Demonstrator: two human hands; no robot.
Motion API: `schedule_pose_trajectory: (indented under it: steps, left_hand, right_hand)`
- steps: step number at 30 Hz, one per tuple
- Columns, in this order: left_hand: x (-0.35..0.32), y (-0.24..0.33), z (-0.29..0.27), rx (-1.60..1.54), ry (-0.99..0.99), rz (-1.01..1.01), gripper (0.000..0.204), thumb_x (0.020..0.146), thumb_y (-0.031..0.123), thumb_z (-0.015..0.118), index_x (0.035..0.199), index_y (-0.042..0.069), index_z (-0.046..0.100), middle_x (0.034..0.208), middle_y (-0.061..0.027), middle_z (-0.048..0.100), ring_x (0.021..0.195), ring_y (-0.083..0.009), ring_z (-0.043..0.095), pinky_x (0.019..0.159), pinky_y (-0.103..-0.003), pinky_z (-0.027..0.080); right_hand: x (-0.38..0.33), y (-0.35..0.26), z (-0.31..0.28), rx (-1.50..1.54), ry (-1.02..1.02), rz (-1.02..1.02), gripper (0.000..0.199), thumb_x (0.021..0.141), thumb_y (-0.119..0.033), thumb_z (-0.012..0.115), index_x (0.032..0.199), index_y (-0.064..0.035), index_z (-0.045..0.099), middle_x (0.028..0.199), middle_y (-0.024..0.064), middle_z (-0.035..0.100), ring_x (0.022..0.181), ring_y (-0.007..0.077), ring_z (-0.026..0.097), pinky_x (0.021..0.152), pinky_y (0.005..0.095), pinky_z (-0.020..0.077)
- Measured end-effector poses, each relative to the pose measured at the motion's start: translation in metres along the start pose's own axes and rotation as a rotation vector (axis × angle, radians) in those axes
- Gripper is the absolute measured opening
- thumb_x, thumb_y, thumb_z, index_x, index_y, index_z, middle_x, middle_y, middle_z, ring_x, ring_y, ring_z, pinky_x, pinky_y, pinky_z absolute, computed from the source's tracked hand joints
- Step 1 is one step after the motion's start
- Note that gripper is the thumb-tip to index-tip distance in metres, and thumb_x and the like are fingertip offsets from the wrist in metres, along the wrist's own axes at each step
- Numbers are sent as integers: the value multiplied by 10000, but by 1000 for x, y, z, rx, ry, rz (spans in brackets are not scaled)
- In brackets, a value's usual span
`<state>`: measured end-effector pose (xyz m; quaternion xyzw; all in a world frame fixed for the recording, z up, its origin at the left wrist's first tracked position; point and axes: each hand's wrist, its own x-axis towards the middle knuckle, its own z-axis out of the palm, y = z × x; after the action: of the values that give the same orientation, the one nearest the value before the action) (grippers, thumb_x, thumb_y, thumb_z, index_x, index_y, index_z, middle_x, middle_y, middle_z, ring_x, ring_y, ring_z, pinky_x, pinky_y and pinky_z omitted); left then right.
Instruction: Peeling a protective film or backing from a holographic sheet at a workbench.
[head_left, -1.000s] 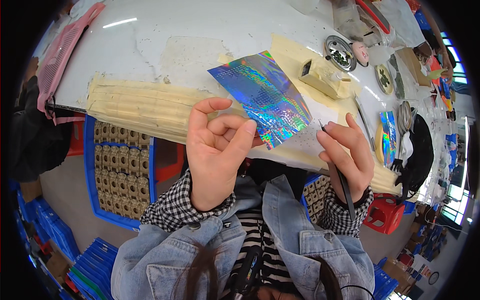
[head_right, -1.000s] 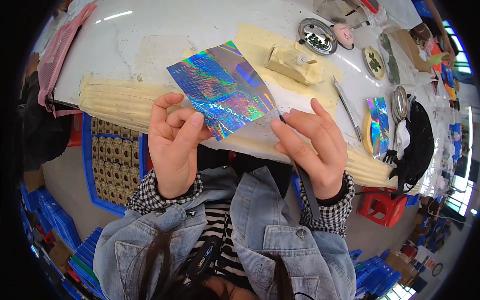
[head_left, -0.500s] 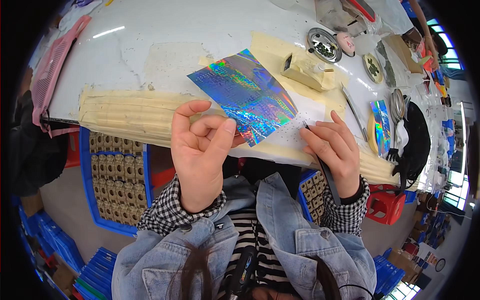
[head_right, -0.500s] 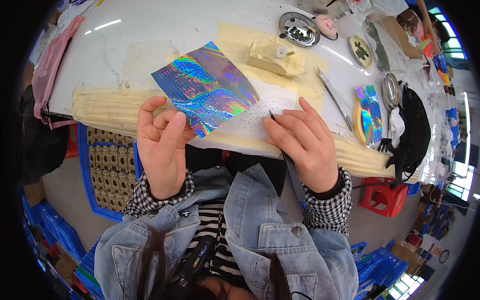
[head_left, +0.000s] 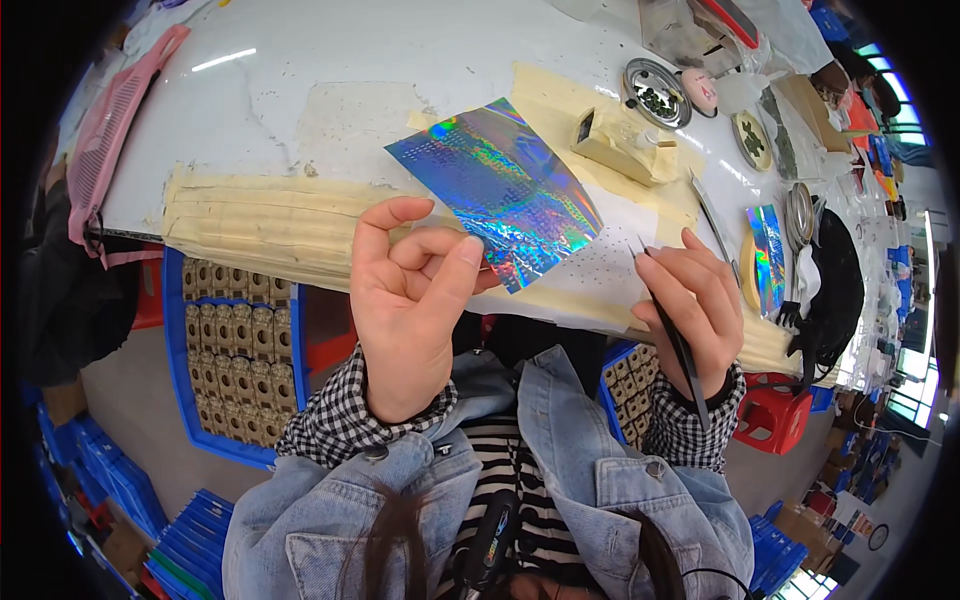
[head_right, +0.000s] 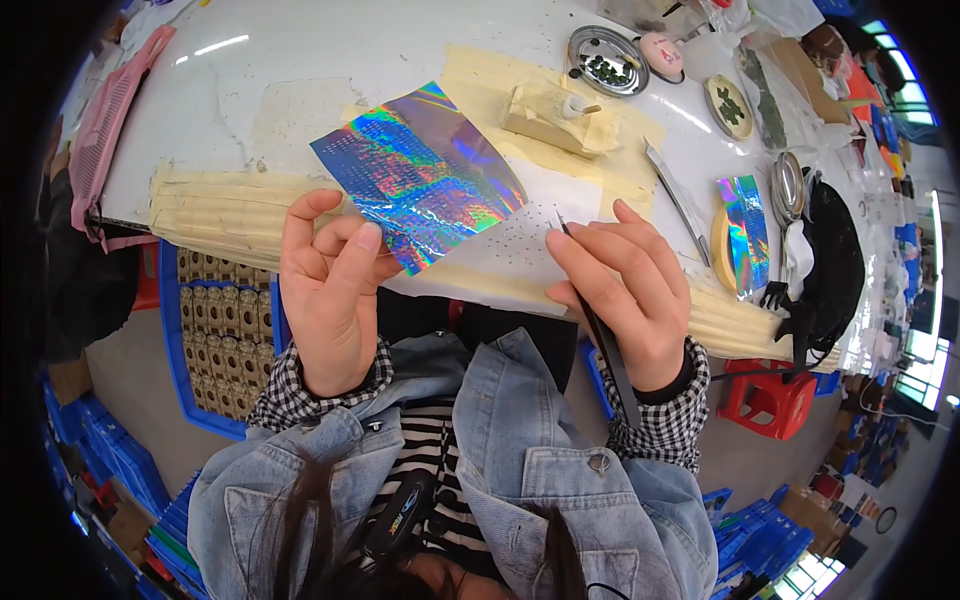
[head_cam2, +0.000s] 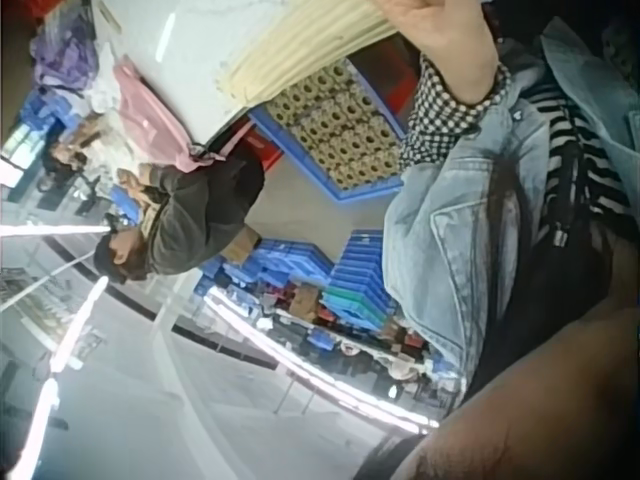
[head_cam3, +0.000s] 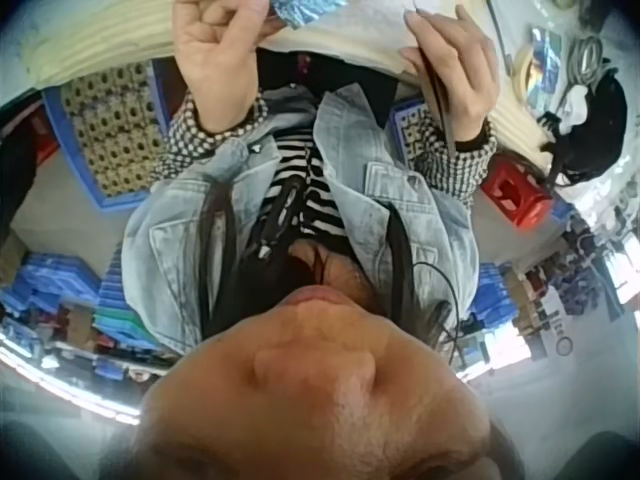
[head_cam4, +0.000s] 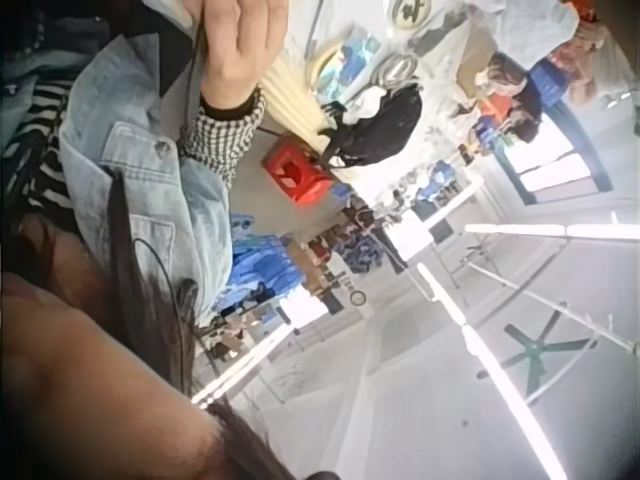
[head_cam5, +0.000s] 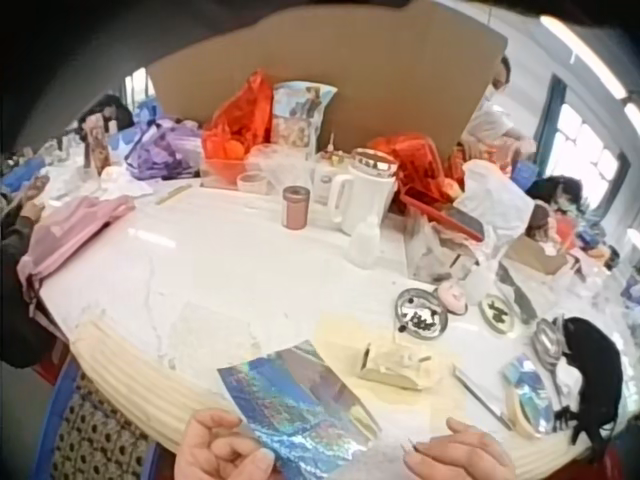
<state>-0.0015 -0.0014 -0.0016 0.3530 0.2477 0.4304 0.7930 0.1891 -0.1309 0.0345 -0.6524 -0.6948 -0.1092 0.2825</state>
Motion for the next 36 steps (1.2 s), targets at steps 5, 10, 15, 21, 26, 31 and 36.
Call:
schedule_pose_trajectory:
  steps: [5,10,15,21,26,31,36]
  left_hand:
    - [2,0,1,23,-7,-6,435,895,-61,582,1251,30,350,948,-102,635,873,-138,645,781,-302,568]
    - [1,2,0,17,-15,-26,435,892,-64,583,1244,28,346,950,-97,632,870,-122,634,766,-278,560]
    - [1,1,-3,-4,-30,-26,452,881,-83,586,1242,28,339,951,-101,632,870,-113,627,756,-255,550]
    - [1,1,-2,-15,-34,-24,463,877,-92,587,1245,32,335,950,-112,642,863,-118,637,748,-242,546]
    - [1,2,0,-8,-8,-27,460,880,-90,585,1246,32,334,948,-120,650,859,-123,644,742,-243,547]
    - [1,1,-2,-25,-37,-27,451,881,-95,580,1240,28,337,945,-118,649,857,-123,644,741,-245,550]
    - [1,1,-2,-30,-40,-15,447,879,-100,580,1234,23,338,941,-116,648,856,-125,645,734,-246,554]
  right_hand:
    - [19,-18,7,119,32,-121,336,763,-233,746,1047,-58,707,989,101,669,898,256,668,884,452,538]
    - [41,-29,22,177,-21,-270,318,784,-204,728,1057,-43,697,997,112,666,942,257,675,885,426,550]
    - [46,-31,28,182,-26,-284,312,781,-187,721,1053,-37,696,987,110,661,934,248,675,895,423,550]
    - [47,-31,31,166,-25,-296,307,776,-180,716,1048,-41,698,985,107,660,924,242,674,888,413,550]
    - [46,-32,32,169,-22,-289,300,784,-181,714,1050,-41,697,985,105,660,928,244,673,886,411,550]
    - [47,-32,31,183,-34,-277,323,775,-178,723,1062,-34,690,981,110,660,928,251,672,890,421,550]
    - [49,-35,29,206,-68,-245,357,751,-164,739,1069,-15,679,976,126,658,924,263,672,890,439,551]
